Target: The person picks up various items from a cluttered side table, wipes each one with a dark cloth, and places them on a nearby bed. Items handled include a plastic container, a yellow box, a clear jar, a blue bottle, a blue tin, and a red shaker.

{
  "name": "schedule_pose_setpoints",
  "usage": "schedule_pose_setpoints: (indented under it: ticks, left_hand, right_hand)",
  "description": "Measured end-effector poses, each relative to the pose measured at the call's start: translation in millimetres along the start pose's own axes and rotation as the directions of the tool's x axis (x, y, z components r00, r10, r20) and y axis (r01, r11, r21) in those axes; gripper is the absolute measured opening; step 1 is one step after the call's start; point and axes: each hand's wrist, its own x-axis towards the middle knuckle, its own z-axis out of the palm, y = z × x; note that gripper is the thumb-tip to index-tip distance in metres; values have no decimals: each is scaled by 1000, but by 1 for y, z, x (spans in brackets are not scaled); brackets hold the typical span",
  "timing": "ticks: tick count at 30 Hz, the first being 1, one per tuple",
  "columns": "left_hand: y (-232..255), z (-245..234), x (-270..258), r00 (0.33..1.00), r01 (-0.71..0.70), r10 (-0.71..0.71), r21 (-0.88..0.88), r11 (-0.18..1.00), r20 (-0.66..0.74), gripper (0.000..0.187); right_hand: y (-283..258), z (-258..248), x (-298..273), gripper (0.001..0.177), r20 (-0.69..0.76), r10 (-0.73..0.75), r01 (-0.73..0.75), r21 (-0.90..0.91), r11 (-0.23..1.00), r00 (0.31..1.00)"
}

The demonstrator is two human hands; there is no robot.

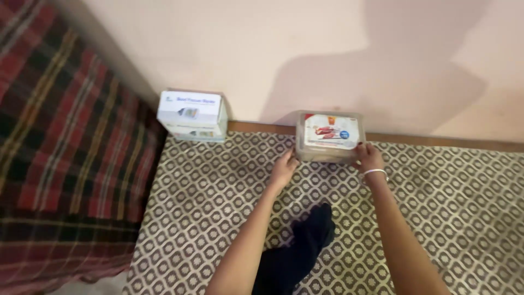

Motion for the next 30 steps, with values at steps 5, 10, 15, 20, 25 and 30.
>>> schedule_pose_setpoints:
  ticks: [5, 10, 15, 20, 25, 30]
  left_hand:
    - [24, -57, -68, 967, 180, -207, -179, 967, -145, 61]
    - [-18, -110, -140, 898, -157, 200, 139, 978, -393, 55]
    - [-45, -160, -223, 867, 108, -104, -20, 994, -487, 45]
    - [-61, -204, -323, 851, 160, -120, 36, 986, -511, 41]
    - [-84, -266, -426, 769, -148, 32, -130, 980, -638, 44]
    - [-74, -378, -530, 748, -110, -119, -299, 948, -653, 37]
  right_hand:
    - [8, 16, -36, 24, 3, 133, -126, 334, 934, 991]
    - [71, 73, -104, 17, 23, 58, -61, 521, 852, 998]
    - [73, 181, -223, 23, 197, 87, -146, 307, 940, 977]
    - [114, 286, -320, 26, 414, 47, -160, 243, 957, 909]
    - [121, 399, -457, 24, 571, 140, -305, 205, 930, 809]
    - [141, 511, -578, 24, 651, 48, -269, 245, 931, 757]
